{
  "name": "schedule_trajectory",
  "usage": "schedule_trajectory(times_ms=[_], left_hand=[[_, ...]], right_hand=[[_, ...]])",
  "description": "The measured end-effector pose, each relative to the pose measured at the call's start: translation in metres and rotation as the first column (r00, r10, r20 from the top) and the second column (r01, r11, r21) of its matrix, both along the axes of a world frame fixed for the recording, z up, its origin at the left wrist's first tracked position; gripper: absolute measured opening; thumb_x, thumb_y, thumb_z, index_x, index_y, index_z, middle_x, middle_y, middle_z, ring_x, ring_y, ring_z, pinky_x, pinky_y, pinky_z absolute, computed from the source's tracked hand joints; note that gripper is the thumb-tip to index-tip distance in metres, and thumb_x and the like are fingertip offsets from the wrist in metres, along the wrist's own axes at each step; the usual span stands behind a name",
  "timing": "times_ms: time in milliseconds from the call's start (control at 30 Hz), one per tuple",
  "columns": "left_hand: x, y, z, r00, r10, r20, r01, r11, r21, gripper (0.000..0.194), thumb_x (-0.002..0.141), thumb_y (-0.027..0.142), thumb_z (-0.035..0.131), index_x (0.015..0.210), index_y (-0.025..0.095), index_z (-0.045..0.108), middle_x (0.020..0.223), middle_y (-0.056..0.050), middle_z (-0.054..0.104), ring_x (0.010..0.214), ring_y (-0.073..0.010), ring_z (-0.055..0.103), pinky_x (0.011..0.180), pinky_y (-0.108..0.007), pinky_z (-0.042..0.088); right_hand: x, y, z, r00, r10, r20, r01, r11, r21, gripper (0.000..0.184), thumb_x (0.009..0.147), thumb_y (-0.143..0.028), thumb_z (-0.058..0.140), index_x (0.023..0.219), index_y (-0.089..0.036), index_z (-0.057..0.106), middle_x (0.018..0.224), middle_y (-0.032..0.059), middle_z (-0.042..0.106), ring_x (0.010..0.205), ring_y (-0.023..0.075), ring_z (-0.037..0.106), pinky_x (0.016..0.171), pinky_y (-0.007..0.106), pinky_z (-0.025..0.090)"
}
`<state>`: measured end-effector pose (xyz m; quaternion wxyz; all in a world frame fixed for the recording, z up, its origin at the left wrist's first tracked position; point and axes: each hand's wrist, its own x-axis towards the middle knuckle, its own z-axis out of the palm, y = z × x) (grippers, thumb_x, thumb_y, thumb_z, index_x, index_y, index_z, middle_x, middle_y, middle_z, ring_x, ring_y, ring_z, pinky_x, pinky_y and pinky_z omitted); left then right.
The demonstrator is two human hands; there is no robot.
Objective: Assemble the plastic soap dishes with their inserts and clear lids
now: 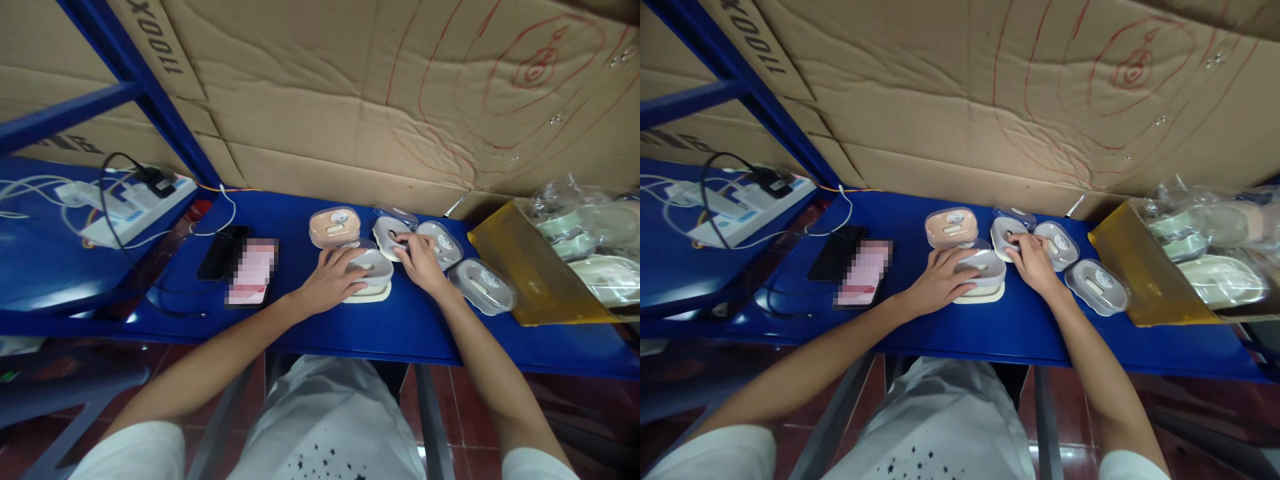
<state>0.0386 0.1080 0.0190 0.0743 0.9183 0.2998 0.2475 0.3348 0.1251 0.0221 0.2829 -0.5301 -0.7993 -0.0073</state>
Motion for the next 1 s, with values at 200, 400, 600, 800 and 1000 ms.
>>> schedule_trajectory(times_ms=[200, 400, 600, 800, 1000], left_hand=[[0.001, -0.001, 0.0, 1.0, 0.015, -0.005, -0.015, 1.0, 0.013, 0.037, 0.109, 0.044, 0.057, 0.137, 0.027, 0.073, 0.163, -0.017, 0.05, 0.15, -0.0368, 0.046, 0.124, -0.061, 0.027], [0.002, -0.002, 0.0, 0.999, 0.028, -0.018, -0.028, 0.999, 0.029, 0.044, 0.111, 0.048, 0.052, 0.145, 0.025, 0.066, 0.168, -0.02, 0.044, 0.155, -0.0366, 0.042, 0.125, -0.061, 0.026], [0.001, -0.002, -0.001, 0.999, 0.035, -0.008, -0.035, 0.999, 0.007, 0.043, 0.111, 0.047, 0.053, 0.145, 0.025, 0.065, 0.169, -0.02, 0.043, 0.156, -0.0366, 0.042, 0.126, -0.062, 0.025], [-0.001, -0.001, -0.001, 0.999, 0.034, 0.009, -0.035, 0.999, 0.039, 0.042, 0.111, 0.045, 0.051, 0.145, 0.024, 0.065, 0.168, -0.02, 0.044, 0.154, -0.0359, 0.043, 0.126, -0.06, 0.025], [-0.001, 0.0, -0.002, 1.0, 0.012, 0.009, -0.012, 0.998, 0.056, 0.046, 0.11, 0.049, 0.055, 0.147, 0.024, 0.062, 0.167, -0.021, 0.044, 0.155, -0.0361, 0.043, 0.126, -0.061, 0.025]], right_hand=[[0.002, -0.003, 0.008, 0.998, 0.06, -0.001, -0.06, 0.997, -0.038, 0.043, 0.109, -0.059, 0.049, 0.128, -0.025, 0.067, 0.126, 0.0119, 0.077, 0.122, 0.0323, 0.068, 0.111, 0.052, 0.04], [0.004, -0.004, 0.015, 0.988, 0.109, -0.109, -0.12, 0.988, -0.102, 0.049, 0.105, -0.065, 0.054, 0.129, -0.026, 0.072, 0.129, 0.0121, 0.077, 0.124, 0.034, 0.069, 0.113, 0.056, 0.042], [0.002, -0.005, 0.013, 0.952, 0.084, -0.294, -0.145, 0.97, -0.193, 0.052, 0.11, -0.063, 0.043, 0.136, -0.026, 0.067, 0.126, 0.0082, 0.077, 0.112, 0.0277, 0.073, 0.098, 0.044, 0.059], [-0.002, -0.005, 0.013, 0.916, 0.048, -0.398, -0.158, 0.956, -0.247, 0.055, 0.11, -0.066, 0.037, 0.14, -0.028, 0.062, 0.124, 0.0068, 0.077, 0.109, 0.0259, 0.072, 0.096, 0.042, 0.061], [0.001, -0.007, 0.016, 0.914, -0.028, -0.404, -0.037, 0.988, -0.151, 0.054, 0.112, -0.062, 0.032, 0.141, -0.027, 0.061, 0.125, 0.0096, 0.076, 0.108, 0.0284, 0.071, 0.097, 0.046, 0.056]])
